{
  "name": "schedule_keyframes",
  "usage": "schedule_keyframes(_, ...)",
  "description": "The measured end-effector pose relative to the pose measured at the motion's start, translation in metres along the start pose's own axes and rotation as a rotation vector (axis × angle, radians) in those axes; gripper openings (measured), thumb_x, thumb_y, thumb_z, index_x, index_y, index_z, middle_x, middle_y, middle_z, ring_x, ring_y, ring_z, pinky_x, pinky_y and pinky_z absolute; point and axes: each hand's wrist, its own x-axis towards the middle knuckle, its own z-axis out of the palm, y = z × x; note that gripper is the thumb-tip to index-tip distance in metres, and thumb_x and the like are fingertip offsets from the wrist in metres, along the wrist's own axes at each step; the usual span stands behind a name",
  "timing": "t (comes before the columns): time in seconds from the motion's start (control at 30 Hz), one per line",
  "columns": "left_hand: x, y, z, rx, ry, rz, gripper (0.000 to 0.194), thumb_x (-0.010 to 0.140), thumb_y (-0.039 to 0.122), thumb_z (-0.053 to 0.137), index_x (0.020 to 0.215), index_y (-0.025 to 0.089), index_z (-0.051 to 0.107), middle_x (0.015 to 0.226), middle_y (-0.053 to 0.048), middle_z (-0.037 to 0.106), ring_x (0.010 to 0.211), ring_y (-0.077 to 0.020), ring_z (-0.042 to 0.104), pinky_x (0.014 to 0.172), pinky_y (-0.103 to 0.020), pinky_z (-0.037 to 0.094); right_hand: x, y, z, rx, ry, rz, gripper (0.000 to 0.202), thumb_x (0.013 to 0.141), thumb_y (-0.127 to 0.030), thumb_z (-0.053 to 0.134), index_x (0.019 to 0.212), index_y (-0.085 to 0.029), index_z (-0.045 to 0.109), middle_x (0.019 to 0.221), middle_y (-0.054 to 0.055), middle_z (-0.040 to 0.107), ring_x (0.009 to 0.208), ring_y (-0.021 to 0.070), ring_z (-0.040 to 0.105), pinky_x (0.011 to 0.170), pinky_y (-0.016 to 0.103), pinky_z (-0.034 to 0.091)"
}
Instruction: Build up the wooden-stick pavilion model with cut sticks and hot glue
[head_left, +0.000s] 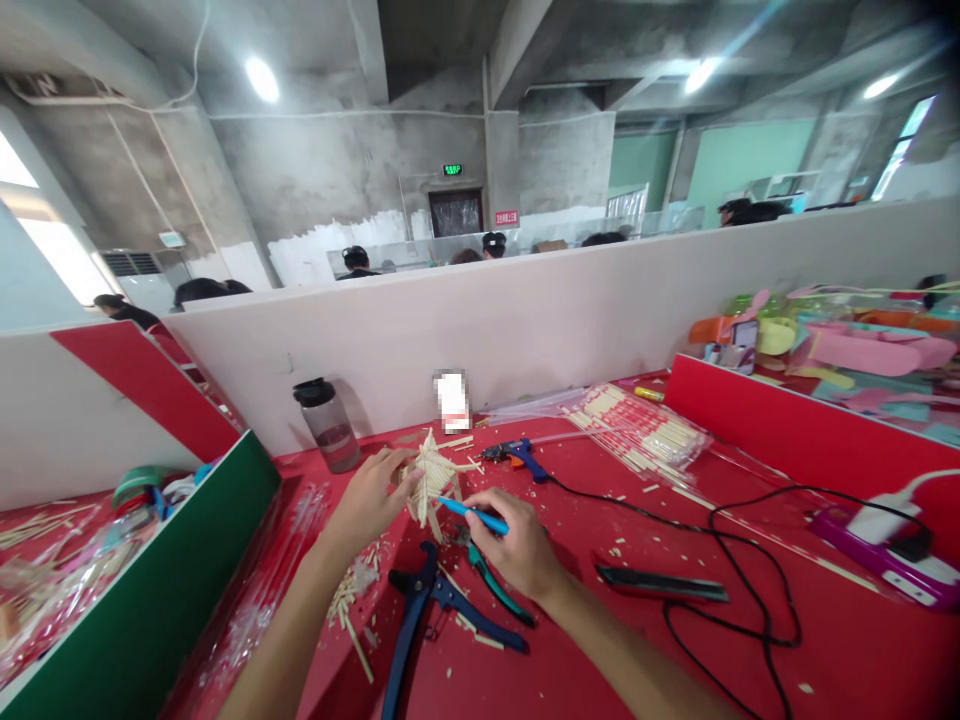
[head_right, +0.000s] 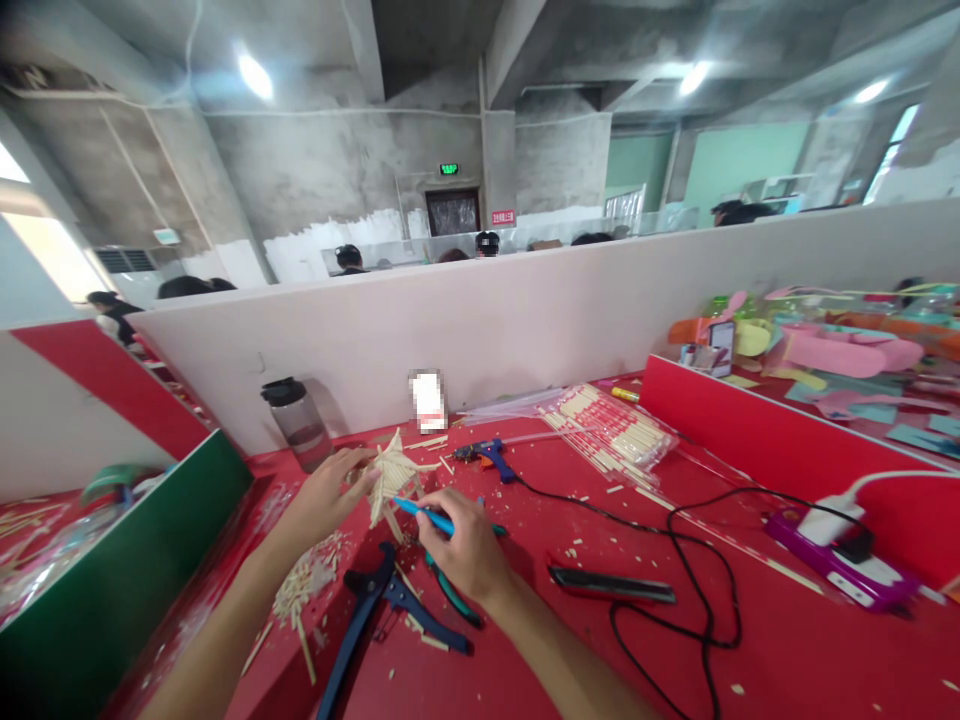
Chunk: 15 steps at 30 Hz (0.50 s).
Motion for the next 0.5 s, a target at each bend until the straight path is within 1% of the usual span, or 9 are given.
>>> schedule_keyframes(0.17,-0.0001,-0.0008,0.0005,0.004,-0.024,-0.012,0.045,0.098,0.050,0.044,0.119,0.017,0.065,0.111,-0.013,0.070,0.099,-0.0265,0.065,0.087,-0.038,0.051,-0.0008,0.0015,0.0006,0.012,0.018,-0.001,0.010,0.092,-0.021,0.057,0.096,-0.021,0.066,0.091,0.004,0.072,0.084,0.0185,0.067,0.077,0.030,0.053)
schedule_keyframes(0.3,0.0000,-0.0016,0.0017,-0.016,-0.010,-0.013,0.044,0.097,0.050,0.046,0.117,0.018,0.067,0.109,-0.012,0.070,0.097,-0.0260,0.066,0.085,-0.037,0.051,-0.0008,0.0031,0.0016,0.007,0.019,-0.002,0.010,0.092,-0.021,0.057,0.097,-0.021,0.066,0.091,0.004,0.072,0.084,0.0188,0.067,0.078,0.031,0.053)
schedule_keyframes(0.5,0.0002,-0.0024,0.0021,-0.018,-0.009,-0.013,0.045,0.097,0.051,0.046,0.119,0.018,0.067,0.112,-0.013,0.070,0.101,-0.0271,0.065,0.089,-0.039,0.050,-0.0004,0.0026,0.0011,-0.005,0.019,0.001,0.010,0.092,-0.021,0.057,0.096,-0.021,0.066,0.092,0.004,0.072,0.084,0.0192,0.067,0.077,0.031,0.053)
